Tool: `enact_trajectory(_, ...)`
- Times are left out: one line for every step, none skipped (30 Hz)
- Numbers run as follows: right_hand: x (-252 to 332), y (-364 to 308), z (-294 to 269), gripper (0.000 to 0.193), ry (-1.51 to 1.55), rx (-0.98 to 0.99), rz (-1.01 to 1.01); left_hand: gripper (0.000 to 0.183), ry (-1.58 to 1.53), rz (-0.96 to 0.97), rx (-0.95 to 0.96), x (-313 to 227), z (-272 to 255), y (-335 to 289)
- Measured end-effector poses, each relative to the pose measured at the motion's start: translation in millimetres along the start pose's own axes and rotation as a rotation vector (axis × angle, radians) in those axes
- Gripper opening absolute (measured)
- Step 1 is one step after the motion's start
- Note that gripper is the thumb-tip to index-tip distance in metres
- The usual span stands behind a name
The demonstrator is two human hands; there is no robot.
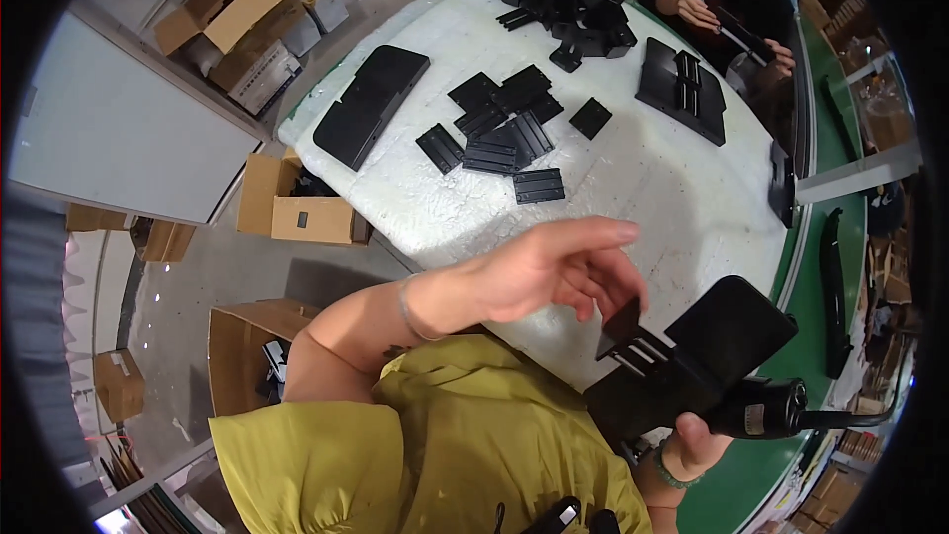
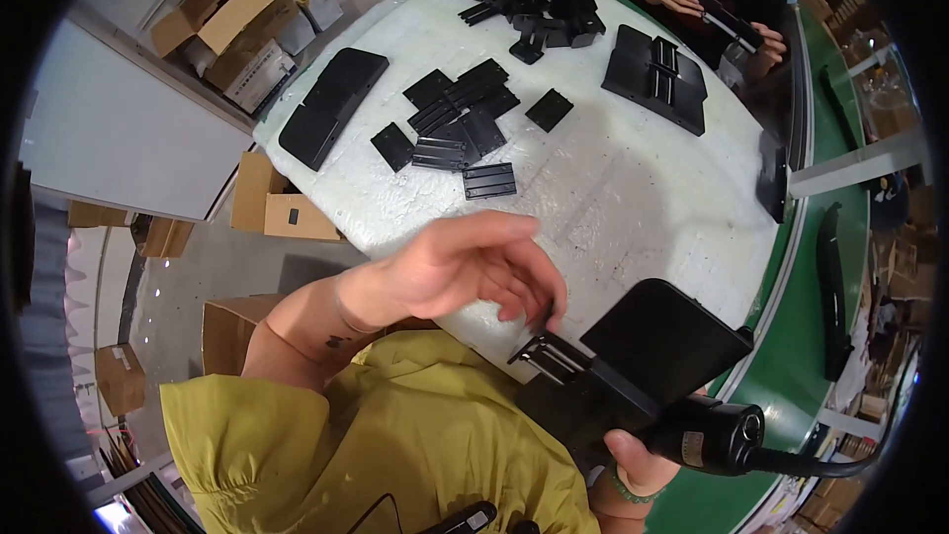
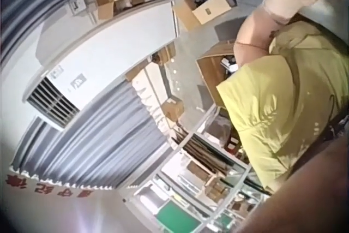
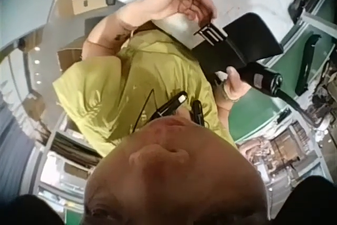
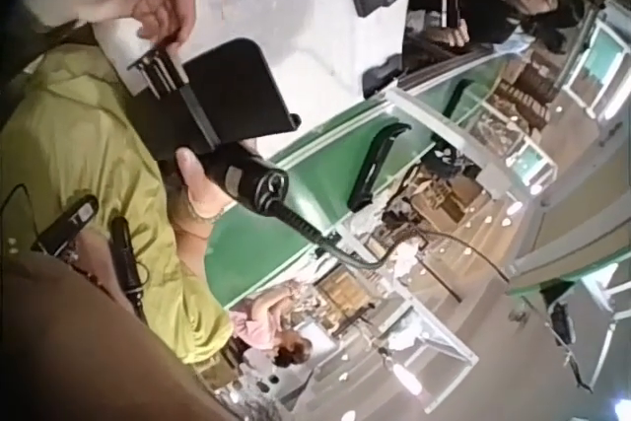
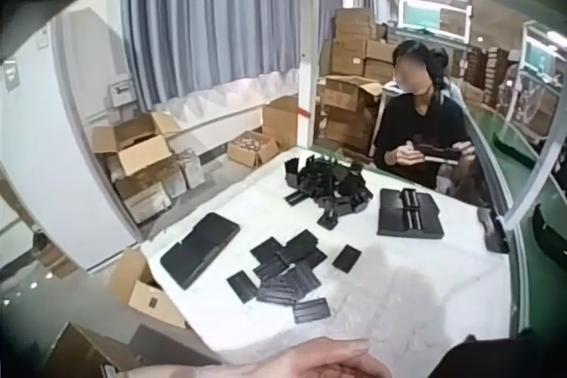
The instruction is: Assembling plastic components by inserting screws into a housing using an electric screwdriver.
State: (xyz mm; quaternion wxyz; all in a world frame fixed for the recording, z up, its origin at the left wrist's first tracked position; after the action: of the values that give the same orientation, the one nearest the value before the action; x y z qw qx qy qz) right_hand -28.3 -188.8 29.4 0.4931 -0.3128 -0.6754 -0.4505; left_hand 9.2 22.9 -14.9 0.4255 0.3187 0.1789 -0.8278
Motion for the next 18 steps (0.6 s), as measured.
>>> enact_trajectory(-8, -11, -10, 0.070, 0.004, 0.002, -0.002, 0.047, 0.060, 0.095, -0.041, -13, -7, -8)
enact_trajectory(-12, -29, -35, 0.064, 0.080, -0.140, -0.046, 0.047, 0.060, 0.091, -0.034, -16, -15, -14)
enact_trajectory(-11, -34, -48, 0.058, 0.168, -0.271, -0.091, 0.046, 0.119, 0.187, -0.199, -30, -38, -28)
enact_trajectory(-15, -30, -56, 0.049, 0.331, -0.295, -0.069, 0.048, 0.176, 0.284, -0.363, -42, -55, -41)
enact_trajectory(-26, -20, -48, 0.050, 0.713, -0.283, 0.121, 0.044, 0.321, 0.285, -0.149, -26, -20, -27)
enact_trajectory(-22, 1, -33, 0.051, 0.498, -0.313, 0.081, 0.043, 0.321, 0.229, -0.131, 0, 9, -30)
enact_trajectory(-13, 18, -12, 0.052, 0.262, -0.358, 0.030, 0.043, 0.309, 0.169, -0.087, 18, 29, -27)
enact_trajectory(-17, 30, 7, 0.060, 0.196, -0.290, 0.092, 0.043, 0.316, 0.176, -0.096, 14, 26, -31)
enact_trajectory(-26, 30, 10, 0.079, 0.271, -0.490, 0.073, 0.041, 0.247, 0.114, -0.207, 18, 9, -37)
enact_trajectory(-25, 45, 26, 0.080, 0.277, -0.307, 0.161, 0.040, 0.176, 0.052, -0.318, 21, -8, -45)
enact_trajectory(-25, 54, 45, 0.081, 0.282, -0.114, 0.251, 0.031, 0.247, 0.280, -0.456, -11, -29, -66)
enact_trajectory(-24, 54, 37, 0.080, 0.239, -0.168, 0.206, 0.022, 0.311, 0.504, -0.618, -32, -59, -95)
enact_trajectory(-27, 52, 26, 0.074, 0.241, -0.194, 0.198, 0.021, 0.418, 0.496, -0.919, -58, -82, -128)
enact_trajectory(-29, 51, 13, 0.070, 0.253, -0.239, 0.209, 0.020, 0.472, 0.677, -0.962, -84, -100, -156)
enact_trajectory(-34, 48, 4, 0.065, 0.270, -0.278, 0.225, 0.009, 0.511, 0.717, -1.070, -102, -119, -188)
enact_trajectory(-36, 44, -5, 0.059, 0.313, -0.325, 0.214, 0.010, 0.570, 0.652, -1.208, -114, -129, -218)
enact_trajectory(-40, 43, -7, 0.059, 0.324, -0.318, 0.214, 0.011, 0.564, 0.634, -1.235, -117, -154, -242)
enact_trajectory(-42, 43, -9, 0.056, 0.343, -0.299, 0.208, 0.010, 0.548, 0.554, -1.307, -116, -166, -255)
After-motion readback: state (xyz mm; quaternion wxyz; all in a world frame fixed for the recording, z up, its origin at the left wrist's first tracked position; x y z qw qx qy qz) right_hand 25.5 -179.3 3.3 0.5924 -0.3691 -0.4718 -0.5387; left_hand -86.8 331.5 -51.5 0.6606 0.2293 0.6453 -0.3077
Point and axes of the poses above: each hand's wrist, its own y-axis towards the middle knuckle, its own z-axis out of the palm, x = y × z, the point moved 10 cm from there along y, towards the middle knuckle, and after that the axes turned 4 degrees about x, right-handed, at the moved point
